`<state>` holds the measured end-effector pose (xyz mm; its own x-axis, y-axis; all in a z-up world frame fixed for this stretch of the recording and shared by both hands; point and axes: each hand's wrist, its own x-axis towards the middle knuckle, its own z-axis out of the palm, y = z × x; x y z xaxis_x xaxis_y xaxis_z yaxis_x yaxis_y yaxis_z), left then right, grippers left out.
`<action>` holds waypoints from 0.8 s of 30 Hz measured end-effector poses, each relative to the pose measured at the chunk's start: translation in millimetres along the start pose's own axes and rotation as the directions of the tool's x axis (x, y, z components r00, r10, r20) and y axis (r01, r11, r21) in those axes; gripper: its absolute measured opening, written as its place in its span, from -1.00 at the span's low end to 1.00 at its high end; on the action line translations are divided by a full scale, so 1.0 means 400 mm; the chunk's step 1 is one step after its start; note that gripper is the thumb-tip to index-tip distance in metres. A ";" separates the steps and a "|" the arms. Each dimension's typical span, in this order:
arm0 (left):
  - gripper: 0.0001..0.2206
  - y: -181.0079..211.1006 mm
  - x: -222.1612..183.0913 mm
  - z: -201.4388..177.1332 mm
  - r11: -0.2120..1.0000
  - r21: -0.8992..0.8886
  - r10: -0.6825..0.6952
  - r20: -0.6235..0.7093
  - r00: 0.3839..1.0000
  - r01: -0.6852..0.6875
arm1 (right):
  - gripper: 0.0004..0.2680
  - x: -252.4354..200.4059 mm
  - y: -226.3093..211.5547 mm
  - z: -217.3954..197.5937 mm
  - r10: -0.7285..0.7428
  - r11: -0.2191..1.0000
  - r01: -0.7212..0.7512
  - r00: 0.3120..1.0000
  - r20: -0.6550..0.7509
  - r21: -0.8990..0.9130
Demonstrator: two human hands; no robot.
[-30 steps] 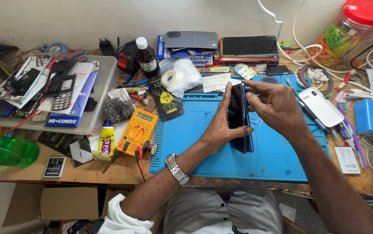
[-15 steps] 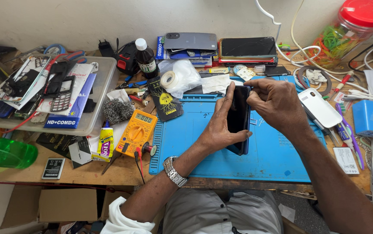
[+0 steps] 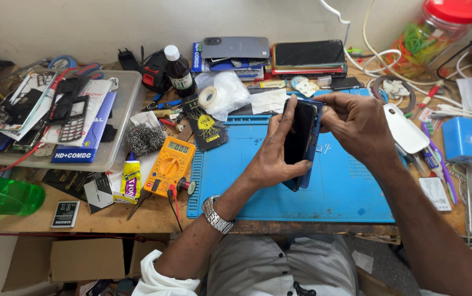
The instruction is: The person removes the SIM tray from a mobile phone by hand, pries off the back cover, and then uses a screwdriver to remove internal components.
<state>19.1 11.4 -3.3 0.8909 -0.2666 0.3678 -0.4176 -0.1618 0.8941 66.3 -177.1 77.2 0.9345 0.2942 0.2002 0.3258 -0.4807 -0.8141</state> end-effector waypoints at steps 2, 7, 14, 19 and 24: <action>0.18 -0.002 0.000 0.002 0.997 -0.035 -0.063 0.018 0.998 0.063 | -0.76 0.003 0.005 0.001 0.003 0.995 -0.008 0.999 0.044 0.097; 0.12 0.002 -0.004 -0.007 0.739 -0.640 -0.217 0.072 0.973 0.212 | -0.61 -0.028 0.020 0.020 0.021 0.979 -0.047 0.991 0.129 0.198; 0.10 -0.023 -0.006 0.007 0.573 -0.811 -0.273 -0.052 0.961 0.119 | -0.38 -0.157 0.056 0.107 0.081 0.976 -0.128 0.965 0.249 0.176; 0.03 -0.033 -0.015 0.018 0.528 -0.848 -0.227 -0.093 0.970 0.042 | -0.43 -0.164 0.073 0.152 0.219 0.950 -0.270 0.936 0.276 0.159; -0.34 -0.065 -0.023 0.033 0.421 -0.907 -0.251 -0.115 0.961 0.001 | -0.51 -0.187 0.057 0.174 -0.028 0.997 0.015 0.983 0.183 0.073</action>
<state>19.3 5.6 -33.2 0.9817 -0.1058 0.1581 -0.0126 0.7931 0.6089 -6.2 -152.5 5.9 0.8832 0.4535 0.1198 0.3280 -0.4146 -0.8488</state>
